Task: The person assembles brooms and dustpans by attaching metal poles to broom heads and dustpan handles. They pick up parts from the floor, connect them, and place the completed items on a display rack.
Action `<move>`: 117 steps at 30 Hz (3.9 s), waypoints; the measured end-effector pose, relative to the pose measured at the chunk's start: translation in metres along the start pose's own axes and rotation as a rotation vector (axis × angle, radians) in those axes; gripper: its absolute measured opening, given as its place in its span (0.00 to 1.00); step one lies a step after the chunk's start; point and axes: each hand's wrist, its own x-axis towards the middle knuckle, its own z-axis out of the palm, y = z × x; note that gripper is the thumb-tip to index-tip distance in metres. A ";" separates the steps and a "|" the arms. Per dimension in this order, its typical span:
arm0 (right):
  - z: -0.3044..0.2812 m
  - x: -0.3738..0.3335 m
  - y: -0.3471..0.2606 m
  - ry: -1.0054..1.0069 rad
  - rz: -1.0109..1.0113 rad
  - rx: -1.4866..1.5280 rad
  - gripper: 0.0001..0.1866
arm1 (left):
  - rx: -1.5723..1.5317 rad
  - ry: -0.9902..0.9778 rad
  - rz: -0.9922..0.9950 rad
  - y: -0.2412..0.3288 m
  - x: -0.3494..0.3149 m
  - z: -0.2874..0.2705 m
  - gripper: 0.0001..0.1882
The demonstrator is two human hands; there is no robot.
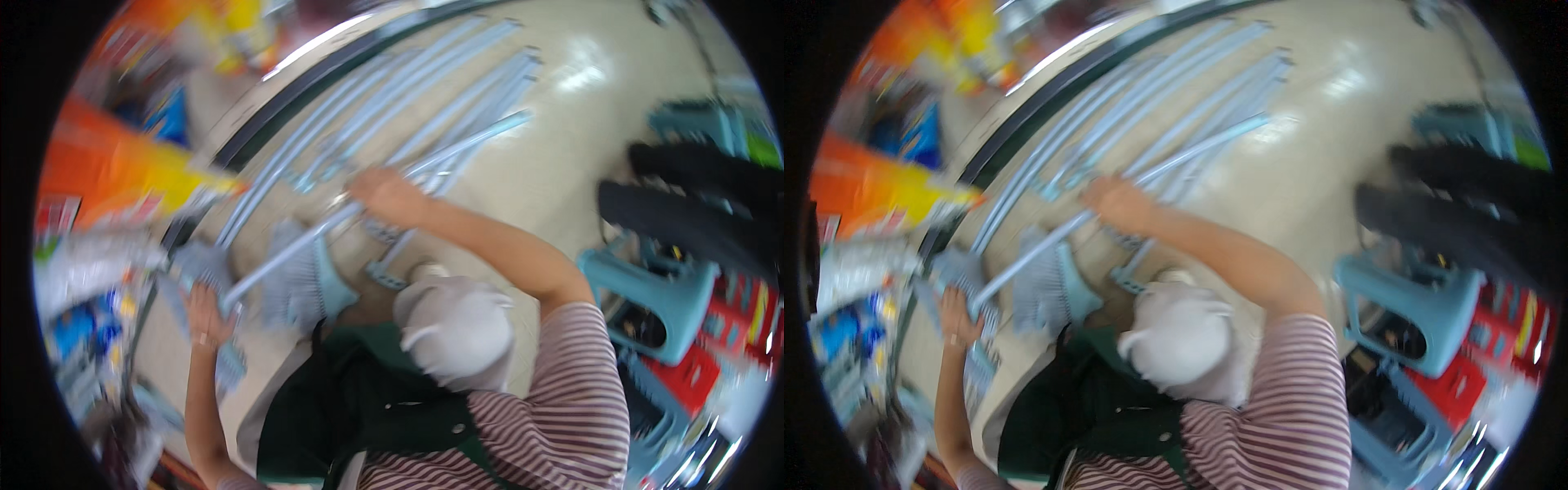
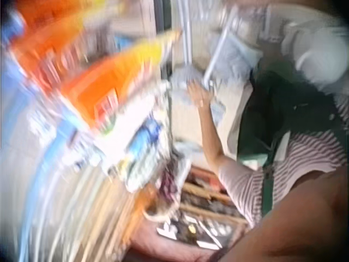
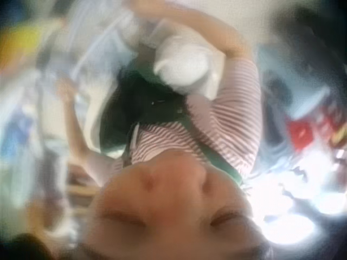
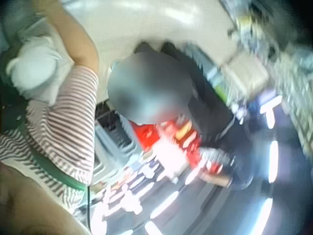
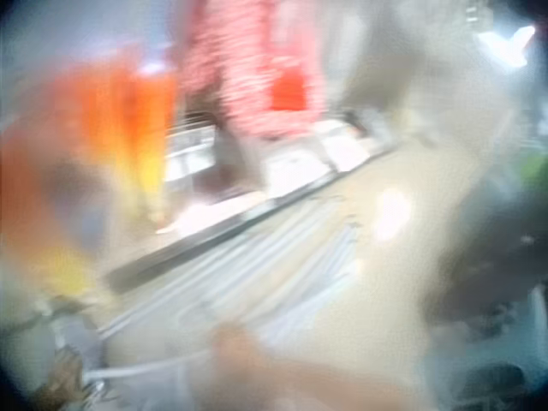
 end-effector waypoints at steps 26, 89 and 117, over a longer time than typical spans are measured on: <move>0.031 -0.046 0.089 -0.142 0.224 -0.134 0.15 | -0.366 -0.193 0.531 0.196 0.039 0.083 0.24; -0.429 -0.057 0.036 0.792 -0.150 1.462 0.11 | -0.640 0.538 0.026 0.105 0.080 -0.006 0.19; -0.345 -0.045 0.050 0.527 0.073 1.456 0.26 | -0.847 0.105 0.221 0.103 0.079 -0.008 0.24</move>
